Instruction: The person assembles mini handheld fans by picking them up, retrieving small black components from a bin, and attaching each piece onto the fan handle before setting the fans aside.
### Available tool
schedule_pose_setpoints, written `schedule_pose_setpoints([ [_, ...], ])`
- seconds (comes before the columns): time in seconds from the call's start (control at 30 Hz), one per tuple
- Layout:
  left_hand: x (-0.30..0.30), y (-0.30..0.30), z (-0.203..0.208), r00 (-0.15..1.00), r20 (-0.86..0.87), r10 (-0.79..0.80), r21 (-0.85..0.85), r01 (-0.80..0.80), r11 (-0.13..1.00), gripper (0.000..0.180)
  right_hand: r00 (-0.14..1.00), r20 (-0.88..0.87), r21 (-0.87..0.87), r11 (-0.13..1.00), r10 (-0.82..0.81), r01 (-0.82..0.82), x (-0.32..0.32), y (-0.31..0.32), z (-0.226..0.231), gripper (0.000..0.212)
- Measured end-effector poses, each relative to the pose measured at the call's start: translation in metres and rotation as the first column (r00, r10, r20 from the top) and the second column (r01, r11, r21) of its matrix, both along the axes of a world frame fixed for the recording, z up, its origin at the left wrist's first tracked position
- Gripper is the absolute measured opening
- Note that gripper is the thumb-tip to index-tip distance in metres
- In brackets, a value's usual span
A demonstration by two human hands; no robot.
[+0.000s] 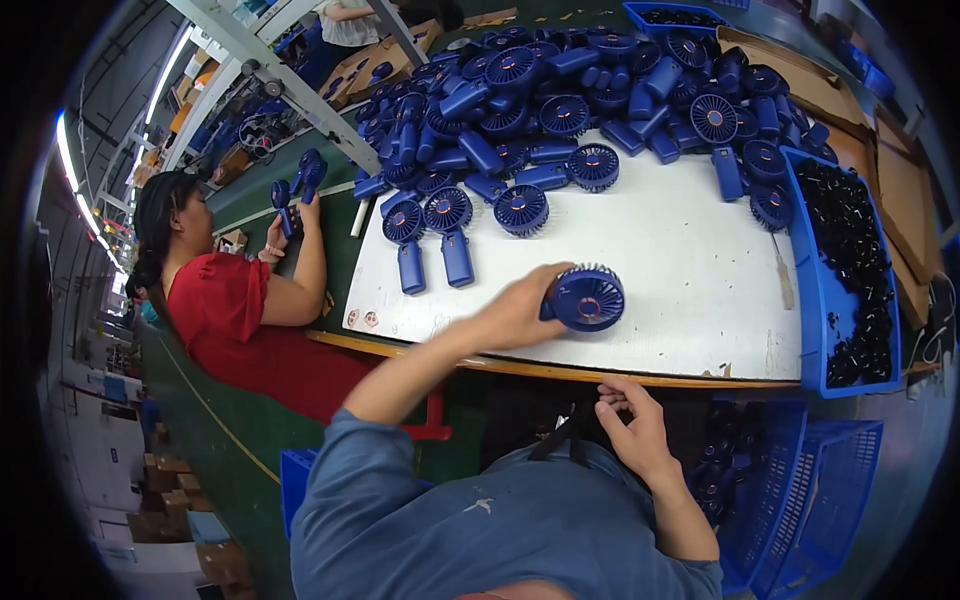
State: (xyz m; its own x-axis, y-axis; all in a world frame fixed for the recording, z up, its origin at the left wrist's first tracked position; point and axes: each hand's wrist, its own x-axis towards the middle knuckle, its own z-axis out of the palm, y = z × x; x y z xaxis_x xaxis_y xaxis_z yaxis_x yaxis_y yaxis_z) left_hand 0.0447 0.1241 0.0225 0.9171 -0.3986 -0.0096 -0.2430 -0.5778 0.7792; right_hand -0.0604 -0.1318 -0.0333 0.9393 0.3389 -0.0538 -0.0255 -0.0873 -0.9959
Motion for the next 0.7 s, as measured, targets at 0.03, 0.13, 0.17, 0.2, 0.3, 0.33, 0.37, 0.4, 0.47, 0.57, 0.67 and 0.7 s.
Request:
schedule_pose_setpoints([
  [0.03, -0.012, -0.014, -0.003, 0.995, -0.061, 0.084, -0.191, -0.094, 0.977, 0.076, 1.0, -0.015, 0.064, 0.998, -0.006, 0.007, 0.002, 0.004, 0.002, 0.037],
  [0.13, -0.06, -0.062, -0.022, 0.921, -0.367, 0.128, -0.651, -0.353, 0.672, 0.08, 0.995, -0.097, 0.197, 0.98, 0.028, -0.009, 0.004, 0.017, 0.007, 0.042],
  [0.17, -0.07, -0.075, -0.044, 0.942, -0.318, 0.111, -0.767, -0.324, 0.553, 0.079, 0.993, -0.112, 0.233, 0.972, 0.042, -0.014, 0.003, 0.022, 0.01, 0.042],
  [0.2, -0.073, -0.088, -0.035, 0.925, -0.277, 0.261, -0.797, -0.373, 0.475, 0.07, 0.994, -0.112, 0.106, 0.994, -0.02, 0.032, 0.003, 0.022, 0.008, 0.039],
  [0.3, -0.062, -0.099, -0.049, 0.861, -0.347, 0.372, -0.795, -0.481, 0.369, 0.051, 0.994, 0.094, -0.173, 0.982, -0.064, 0.08, 0.001, 0.019, 0.018, 0.036],
  [0.33, -0.057, -0.1, -0.06, 0.848, -0.454, 0.274, -0.774, -0.527, 0.351, 0.048, 0.961, 0.248, -0.19, 0.967, -0.122, 0.171, 0.001, 0.024, 0.018, 0.036],
  [0.37, -0.05, -0.103, -0.058, 0.743, -0.653, 0.143, -0.703, -0.666, 0.248, 0.043, 0.944, 0.327, -0.291, 0.947, -0.036, 0.137, 0.005, 0.022, 0.021, 0.039],
  [0.4, -0.049, -0.1, -0.054, 0.608, -0.756, -0.244, -0.648, -0.747, 0.149, 0.044, 0.816, 0.576, -0.369, 0.908, 0.053, 0.201, 0.013, 0.022, 0.028, 0.038],
  [0.47, -0.046, -0.09, -0.058, 0.535, -0.729, -0.427, -0.629, -0.77, 0.109, 0.067, 0.83, 0.487, -0.572, 0.817, 0.272, 0.067, 0.028, 0.015, 0.044, 0.035],
  [0.57, -0.06, -0.113, -0.032, 0.667, -0.434, -0.606, -0.871, -0.483, 0.093, 0.081, 0.862, 0.308, -0.62, 0.772, 0.403, -0.139, 0.067, -0.017, 0.086, 0.043],
  [0.67, -0.062, -0.109, -0.028, 0.686, -0.525, -0.504, -0.85, -0.459, 0.26, 0.064, 0.826, -0.12, -0.686, 0.555, 0.551, -0.471, 0.119, -0.086, 0.15, 0.034],
  [0.7, -0.06, -0.109, -0.021, 0.68, -0.558, -0.476, -0.829, -0.469, 0.303, 0.056, 0.921, 0.112, -0.756, 0.633, 0.373, -0.165, 0.141, -0.124, 0.142, 0.024],
])
